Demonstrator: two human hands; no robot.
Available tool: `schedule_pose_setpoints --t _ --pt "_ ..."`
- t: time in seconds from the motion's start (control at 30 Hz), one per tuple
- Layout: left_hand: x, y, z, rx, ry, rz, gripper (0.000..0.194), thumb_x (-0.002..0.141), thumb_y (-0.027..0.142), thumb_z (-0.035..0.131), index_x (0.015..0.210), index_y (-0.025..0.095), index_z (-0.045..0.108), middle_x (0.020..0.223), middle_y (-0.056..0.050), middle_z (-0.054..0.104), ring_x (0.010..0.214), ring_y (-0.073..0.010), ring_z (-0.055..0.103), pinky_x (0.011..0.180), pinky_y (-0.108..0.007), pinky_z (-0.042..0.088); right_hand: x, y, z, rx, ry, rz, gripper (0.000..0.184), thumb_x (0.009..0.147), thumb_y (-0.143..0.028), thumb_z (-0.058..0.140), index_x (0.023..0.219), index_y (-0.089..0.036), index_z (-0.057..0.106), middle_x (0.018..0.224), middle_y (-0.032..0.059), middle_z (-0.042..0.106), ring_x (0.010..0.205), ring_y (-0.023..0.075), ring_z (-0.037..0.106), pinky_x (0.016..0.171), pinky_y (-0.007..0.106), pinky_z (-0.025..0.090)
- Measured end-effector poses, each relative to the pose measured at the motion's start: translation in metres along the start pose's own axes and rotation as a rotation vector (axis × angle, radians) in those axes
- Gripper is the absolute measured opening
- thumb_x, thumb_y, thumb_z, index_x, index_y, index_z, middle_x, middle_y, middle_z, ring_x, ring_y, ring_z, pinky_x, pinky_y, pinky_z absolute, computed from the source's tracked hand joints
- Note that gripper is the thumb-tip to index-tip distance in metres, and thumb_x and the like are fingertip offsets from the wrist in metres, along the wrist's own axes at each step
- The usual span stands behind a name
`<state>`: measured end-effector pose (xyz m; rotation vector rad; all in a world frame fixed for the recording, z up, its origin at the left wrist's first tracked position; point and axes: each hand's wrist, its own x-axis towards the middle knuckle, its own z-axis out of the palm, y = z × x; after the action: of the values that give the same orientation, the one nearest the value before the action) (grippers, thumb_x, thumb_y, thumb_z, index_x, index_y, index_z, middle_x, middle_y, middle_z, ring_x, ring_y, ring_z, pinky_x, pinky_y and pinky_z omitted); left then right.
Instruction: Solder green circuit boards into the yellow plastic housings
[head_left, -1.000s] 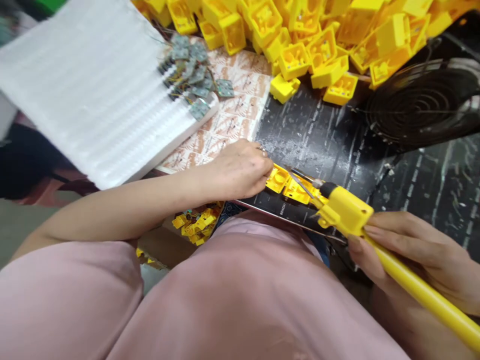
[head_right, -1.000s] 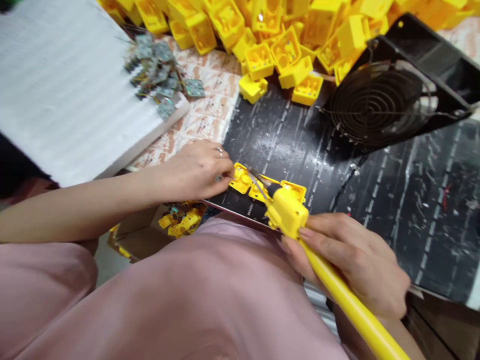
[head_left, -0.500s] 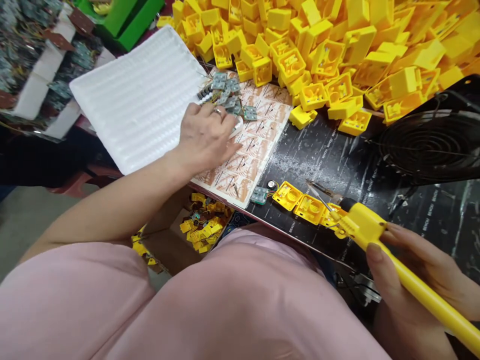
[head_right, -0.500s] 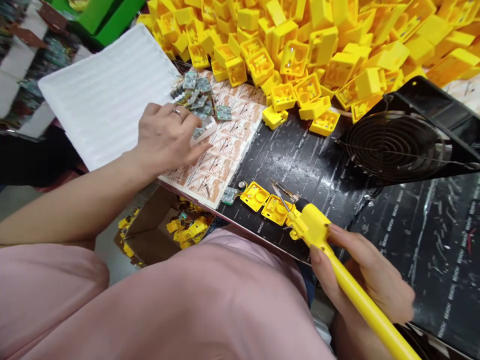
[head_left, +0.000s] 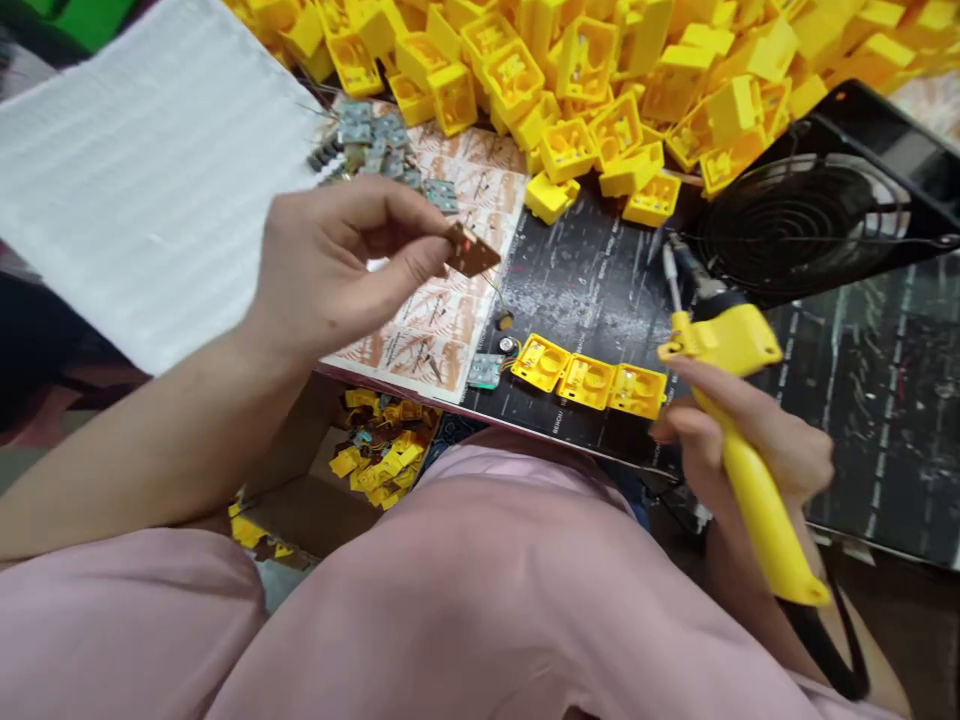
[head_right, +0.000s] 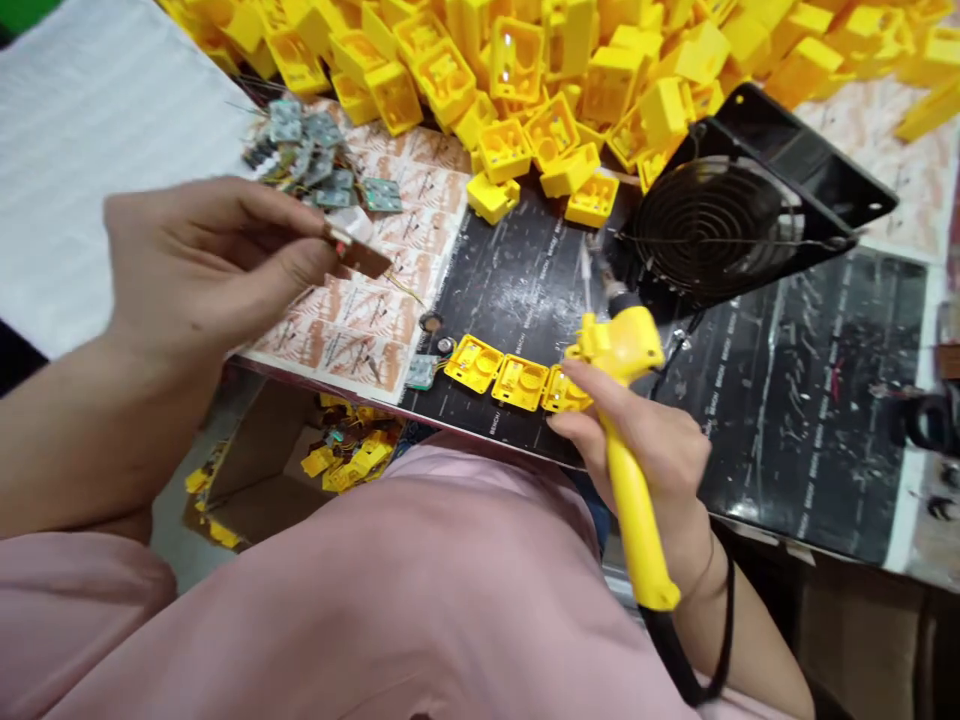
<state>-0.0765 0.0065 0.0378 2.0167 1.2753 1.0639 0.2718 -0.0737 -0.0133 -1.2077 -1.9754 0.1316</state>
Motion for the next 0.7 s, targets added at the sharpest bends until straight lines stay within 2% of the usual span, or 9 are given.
schedule_pose_setpoints --t 0.07,0.1,0.17,0.27,0.33,0.43,0.5,0.57,0.7 --pt "-0.009 -0.004 0.026 -0.087 0.018 0.097 0.003 0.104 0.025 0.072 0.105 0.026 0.073 0.099 0.002 0.079 0.093 -0.0129 0.079 0.085 -0.031 0.068 0.008 0.001 0.006 -0.009 -0.068 -0.100 0.011 0.104 -0.026 0.069 0.114 -0.027 0.071 0.079 -0.0038 0.077 0.062 0.0123 0.074 0.064 0.022 0.059" --pt "-0.013 -0.008 0.035 -0.099 0.019 0.167 0.006 0.103 0.021 0.070 0.106 0.026 0.073 0.102 0.002 0.080 0.095 -0.0128 0.078 0.086 -0.030 0.068 0.011 0.002 0.009 -0.006 -0.102 -0.131 0.008 0.103 -0.025 0.070 0.112 -0.026 0.070 0.083 -0.0026 0.077 0.067 0.0133 0.075 0.066 0.023 0.060" --pt "-0.023 -0.017 0.047 -0.048 -0.019 0.324 0.013 0.100 0.013 0.068 0.107 0.023 0.072 0.108 -0.003 0.082 0.101 -0.0150 0.080 0.087 -0.029 0.067 0.012 0.008 0.016 0.013 -0.172 -0.160 0.016 0.102 -0.033 0.072 0.115 -0.026 0.066 0.090 0.0005 0.076 0.078 0.0182 0.077 0.078 0.032 0.064" --pt "-0.034 -0.024 0.046 0.150 -0.238 0.464 0.021 0.097 0.008 0.060 0.110 0.021 0.072 0.118 -0.008 0.083 0.110 -0.0190 0.081 0.095 -0.033 0.067 0.007 0.017 0.026 0.067 -0.231 -0.200 0.037 0.098 -0.044 0.076 0.125 -0.026 0.060 0.093 0.0019 0.073 0.085 0.0227 0.075 0.095 0.045 0.064" --pt "-0.036 -0.020 0.041 0.246 -0.287 0.448 0.024 0.097 0.009 0.057 0.111 0.022 0.072 0.121 -0.007 0.083 0.112 -0.0206 0.080 0.099 -0.038 0.066 0.003 0.020 0.031 0.093 -0.226 -0.201 0.038 0.098 -0.040 0.076 0.129 -0.026 0.058 0.094 0.0010 0.072 0.084 0.0216 0.073 0.099 0.046 0.062" --pt "-0.030 -0.005 0.041 0.334 -0.211 0.349 0.017 0.100 0.020 0.061 0.113 0.022 0.072 0.112 -0.008 0.083 0.106 -0.0228 0.079 0.097 -0.042 0.064 0.001 0.020 0.034 0.105 -0.198 -0.192 0.040 0.097 -0.034 0.078 0.131 -0.027 0.058 0.095 0.0005 0.073 0.086 0.0218 0.073 0.101 0.044 0.061" --pt "-0.023 0.004 0.051 0.404 -0.211 0.305 0.019 0.101 0.032 0.063 0.110 0.020 0.074 0.109 -0.009 0.081 0.103 -0.0261 0.077 0.096 -0.046 0.060 0.001 0.019 0.034 0.099 -0.187 -0.195 0.041 0.096 -0.036 0.079 0.131 -0.026 0.058 0.100 0.0025 0.074 0.092 0.0236 0.075 0.100 0.046 0.062" --pt "-0.017 0.008 0.067 0.482 -0.251 0.278 0.029 0.099 0.042 0.063 0.109 0.018 0.076 0.110 -0.011 0.079 0.105 -0.0305 0.074 0.097 -0.050 0.057 0.001 0.018 0.032 0.071 -0.186 -0.206 0.040 0.098 -0.038 0.078 0.130 -0.024 0.058 0.103 0.0049 0.076 0.093 0.0246 0.076 0.100 0.048 0.063" --pt "-0.007 0.002 0.097 0.512 -0.306 0.231 0.031 0.099 0.039 0.058 0.104 0.017 0.079 0.109 -0.013 0.079 0.108 -0.0342 0.072 0.096 -0.053 0.054 0.002 0.013 0.025 0.019 -0.127 -0.228 0.037 0.097 -0.034 0.079 0.126 -0.022 0.060 0.100 0.0041 0.079 0.086 0.0228 0.078 0.093 0.046 0.067"
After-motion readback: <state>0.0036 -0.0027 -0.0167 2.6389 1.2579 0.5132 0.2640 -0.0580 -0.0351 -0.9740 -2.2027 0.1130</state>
